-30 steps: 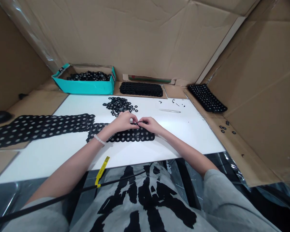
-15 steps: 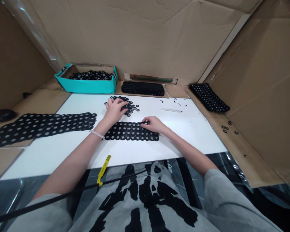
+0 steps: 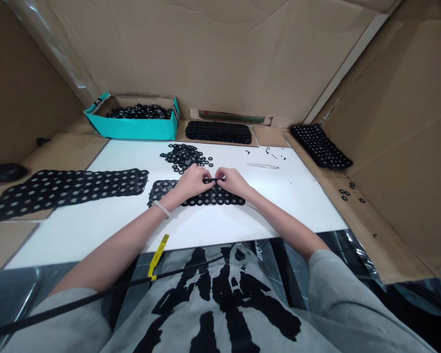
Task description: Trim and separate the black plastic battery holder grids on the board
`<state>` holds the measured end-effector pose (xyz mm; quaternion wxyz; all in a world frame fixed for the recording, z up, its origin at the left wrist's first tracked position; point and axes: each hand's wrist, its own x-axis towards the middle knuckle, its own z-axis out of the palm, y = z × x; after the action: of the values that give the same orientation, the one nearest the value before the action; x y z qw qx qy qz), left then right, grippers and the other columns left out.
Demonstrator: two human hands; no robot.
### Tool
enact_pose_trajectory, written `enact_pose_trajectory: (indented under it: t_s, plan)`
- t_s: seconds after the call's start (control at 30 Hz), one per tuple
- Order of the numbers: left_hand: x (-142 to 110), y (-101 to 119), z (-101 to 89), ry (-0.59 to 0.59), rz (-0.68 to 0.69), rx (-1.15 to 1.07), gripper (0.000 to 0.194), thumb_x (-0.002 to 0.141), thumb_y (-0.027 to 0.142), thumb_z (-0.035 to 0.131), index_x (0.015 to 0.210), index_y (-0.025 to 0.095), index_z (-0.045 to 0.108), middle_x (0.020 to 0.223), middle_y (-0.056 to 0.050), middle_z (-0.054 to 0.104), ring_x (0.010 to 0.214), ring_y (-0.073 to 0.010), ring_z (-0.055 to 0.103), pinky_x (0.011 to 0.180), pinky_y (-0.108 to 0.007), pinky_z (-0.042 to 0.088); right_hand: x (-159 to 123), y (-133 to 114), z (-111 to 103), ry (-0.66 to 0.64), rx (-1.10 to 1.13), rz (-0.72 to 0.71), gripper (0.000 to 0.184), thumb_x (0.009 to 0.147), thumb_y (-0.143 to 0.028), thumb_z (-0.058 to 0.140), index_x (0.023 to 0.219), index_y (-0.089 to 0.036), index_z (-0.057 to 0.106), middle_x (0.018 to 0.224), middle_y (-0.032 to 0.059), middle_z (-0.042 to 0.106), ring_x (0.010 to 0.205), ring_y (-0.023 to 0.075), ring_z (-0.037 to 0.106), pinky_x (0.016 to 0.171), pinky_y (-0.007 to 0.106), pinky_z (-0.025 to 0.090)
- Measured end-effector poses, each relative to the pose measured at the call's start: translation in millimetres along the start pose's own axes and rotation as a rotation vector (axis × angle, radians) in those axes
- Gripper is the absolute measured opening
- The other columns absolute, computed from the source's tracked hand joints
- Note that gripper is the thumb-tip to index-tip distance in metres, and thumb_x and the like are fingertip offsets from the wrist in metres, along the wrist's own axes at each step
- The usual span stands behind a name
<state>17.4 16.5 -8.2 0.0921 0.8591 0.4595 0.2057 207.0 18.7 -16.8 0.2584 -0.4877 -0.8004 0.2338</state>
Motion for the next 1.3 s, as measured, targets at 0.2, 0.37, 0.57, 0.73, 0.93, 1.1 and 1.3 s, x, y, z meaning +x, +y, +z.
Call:
enact_pose_trajectory:
  t_s: [0.2, 0.37, 0.57, 0.73, 0.93, 1.1, 1.3]
  plan:
    - [-2.3, 7.3, -5.1, 0.000, 0.005, -0.001, 0.033, 0.078, 0.050, 0.066, 0.087, 0.018, 0.072, 0.085, -0.008, 0.072, 0.085, -0.0266, 0.056, 0.078, -0.037, 0.041, 2.8, 11.4, 1.5, -0.077, 0.297, 0.045, 0.019, 0.072, -0.011, 0.055, 0.079, -0.016, 0.072, 0.085, 0.0021, 0.073, 0.085, 0.0156, 0.065, 0.087, 0.028, 0.047]
    - [-2.6, 8.8, -6.9, 0.003, 0.038, 0.010, 0.027, 0.084, 0.039, 0.058, 0.091, 0.021, 0.077, 0.098, -0.008, 0.072, 0.092, -0.0259, 0.056, 0.085, -0.039, 0.040, 4.2, 14.3, -1.3, -0.109, 0.383, 0.066, 0.019, 0.073, -0.014, 0.057, 0.082, -0.015, 0.073, 0.085, 0.0026, 0.074, 0.085, 0.0157, 0.065, 0.088, 0.030, 0.048]
    - [4.9, -3.8, -1.7, -0.031, -0.039, -0.142, 0.030, 0.087, 0.032, 0.051, 0.088, 0.019, 0.079, 0.092, -0.008, 0.075, 0.089, -0.0256, 0.061, 0.086, -0.038, 0.043, 2.4, 16.7, 0.1, -0.074, 0.233, -0.007, 0.022, 0.075, -0.012, 0.055, 0.085, -0.015, 0.073, 0.087, 0.0036, 0.073, 0.086, 0.0160, 0.065, 0.086, 0.029, 0.047]
    - [13.7, -40.6, -13.6, 0.256, -0.271, -0.163, 0.031, 0.089, 0.031, 0.050, 0.090, 0.016, 0.077, 0.098, -0.010, 0.076, 0.093, -0.0272, 0.065, 0.089, -0.038, 0.045, 1.1, 11.5, -7.6, -0.111, 0.200, 0.028, 0.027, 0.073, -0.006, 0.049, 0.080, -0.015, 0.073, 0.085, 0.0022, 0.073, 0.083, 0.0144, 0.064, 0.085, 0.027, 0.046]
    - [11.5, -57.0, -27.9, 0.383, -0.247, 0.026, 0.030, 0.086, 0.029, 0.060, 0.111, 0.020, 0.072, 0.111, -0.010, 0.071, 0.104, -0.0309, 0.054, 0.096, -0.049, 0.038, 1.5, 11.7, -14.9, -0.221, 0.237, 0.024, 0.027, 0.073, -0.005, 0.049, 0.084, -0.014, 0.073, 0.087, 0.0024, 0.073, 0.082, 0.0130, 0.062, 0.084, 0.026, 0.045]
    - [7.9, -26.7, -17.5, 0.007, 0.109, -0.116, 0.029, 0.082, 0.047, 0.065, 0.094, 0.021, 0.073, 0.098, -0.005, 0.073, 0.097, -0.0254, 0.055, 0.090, -0.040, 0.041, 5.4, 19.0, -9.9, -0.235, 0.381, -0.008, 0.028, 0.072, -0.006, 0.050, 0.088, -0.013, 0.072, 0.085, 0.0015, 0.072, 0.081, 0.0131, 0.062, 0.081, 0.025, 0.046]
    - [1.5, -8.1, -2.2, -0.057, 0.110, -0.097, 0.023, 0.082, 0.039, 0.062, 0.089, 0.019, 0.071, 0.086, -0.006, 0.071, 0.092, -0.0254, 0.054, 0.078, -0.035, 0.043, 4.5, 17.3, -8.8, -0.197, 0.383, -0.003, 0.031, 0.070, -0.002, 0.050, 0.086, -0.012, 0.075, 0.085, 0.0025, 0.074, 0.079, 0.0130, 0.064, 0.080, 0.024, 0.047]
